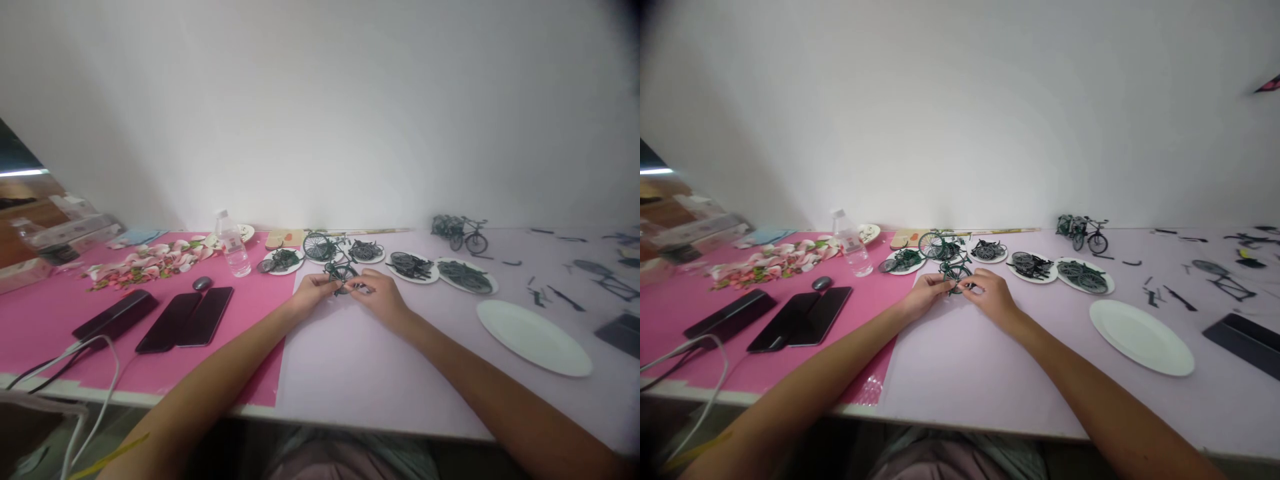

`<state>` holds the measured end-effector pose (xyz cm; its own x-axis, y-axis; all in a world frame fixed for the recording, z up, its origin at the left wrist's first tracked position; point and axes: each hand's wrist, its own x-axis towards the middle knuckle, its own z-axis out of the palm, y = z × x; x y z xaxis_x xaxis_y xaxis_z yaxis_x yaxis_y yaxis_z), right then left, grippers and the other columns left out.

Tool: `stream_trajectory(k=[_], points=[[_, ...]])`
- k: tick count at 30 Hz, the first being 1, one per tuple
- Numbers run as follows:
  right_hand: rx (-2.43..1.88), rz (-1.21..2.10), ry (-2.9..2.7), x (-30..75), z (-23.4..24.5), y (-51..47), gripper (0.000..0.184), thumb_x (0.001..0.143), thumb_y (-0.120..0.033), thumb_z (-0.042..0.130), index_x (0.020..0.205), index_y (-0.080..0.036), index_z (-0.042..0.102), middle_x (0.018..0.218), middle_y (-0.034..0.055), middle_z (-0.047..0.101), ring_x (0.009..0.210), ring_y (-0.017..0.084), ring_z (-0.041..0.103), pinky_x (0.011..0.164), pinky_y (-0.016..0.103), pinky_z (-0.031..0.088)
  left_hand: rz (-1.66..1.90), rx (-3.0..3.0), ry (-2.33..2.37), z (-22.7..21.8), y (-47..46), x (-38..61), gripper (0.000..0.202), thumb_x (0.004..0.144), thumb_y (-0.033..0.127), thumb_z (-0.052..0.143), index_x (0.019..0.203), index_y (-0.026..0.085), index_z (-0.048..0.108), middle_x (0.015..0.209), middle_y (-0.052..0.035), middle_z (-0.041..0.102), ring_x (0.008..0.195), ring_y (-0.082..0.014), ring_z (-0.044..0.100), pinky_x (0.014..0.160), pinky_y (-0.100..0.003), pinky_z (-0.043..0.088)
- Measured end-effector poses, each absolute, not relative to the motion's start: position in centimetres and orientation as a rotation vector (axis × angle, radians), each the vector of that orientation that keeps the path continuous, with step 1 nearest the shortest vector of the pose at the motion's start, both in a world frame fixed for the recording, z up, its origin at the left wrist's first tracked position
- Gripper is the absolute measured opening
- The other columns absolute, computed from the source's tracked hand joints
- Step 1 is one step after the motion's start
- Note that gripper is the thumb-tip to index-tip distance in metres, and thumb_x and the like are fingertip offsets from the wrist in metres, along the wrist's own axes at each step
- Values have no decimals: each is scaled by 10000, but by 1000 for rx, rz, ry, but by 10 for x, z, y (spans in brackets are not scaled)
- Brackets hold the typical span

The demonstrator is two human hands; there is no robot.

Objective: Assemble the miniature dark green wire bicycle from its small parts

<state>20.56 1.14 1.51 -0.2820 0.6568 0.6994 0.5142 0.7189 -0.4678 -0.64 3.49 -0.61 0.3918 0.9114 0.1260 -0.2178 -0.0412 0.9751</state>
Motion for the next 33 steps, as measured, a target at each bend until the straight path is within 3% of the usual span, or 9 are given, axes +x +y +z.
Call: stream_trajectory(k=[9, 18, 33], points=[[-893, 168, -1953, 205, 15, 11, 113, 937, -281, 702, 894, -217, 784, 738, 8, 588, 619, 148, 519, 578, 275, 397, 1031, 1313, 723, -6, 36, -8, 373, 755, 488, 872, 817, 132, 779, 683, -20, 624, 628, -109, 469, 617, -270, 286], [-931, 172, -1964, 206, 13, 12, 149, 940, -328, 692, 889, -227, 788, 742, 18, 599, 629, 160, 533, 572, 281, 409, 1036, 1308, 711, -5, 34, -7, 410, 737, 508, 877, 876, 129, 805, 738, -52, 679, 639, -119, 478, 623, -265, 304], [-920, 140, -1984, 205, 20, 9, 71, 901, -250, 694, 888, -235, 762, 784, 16, 628, 651, 164, 550, 604, 281, 424, 1087, 1271, 763, -1, 30, -3, 398, 714, 492, 894, 823, 124, 787, 722, -50, 682, 623, -113, 491, 605, -264, 315]])
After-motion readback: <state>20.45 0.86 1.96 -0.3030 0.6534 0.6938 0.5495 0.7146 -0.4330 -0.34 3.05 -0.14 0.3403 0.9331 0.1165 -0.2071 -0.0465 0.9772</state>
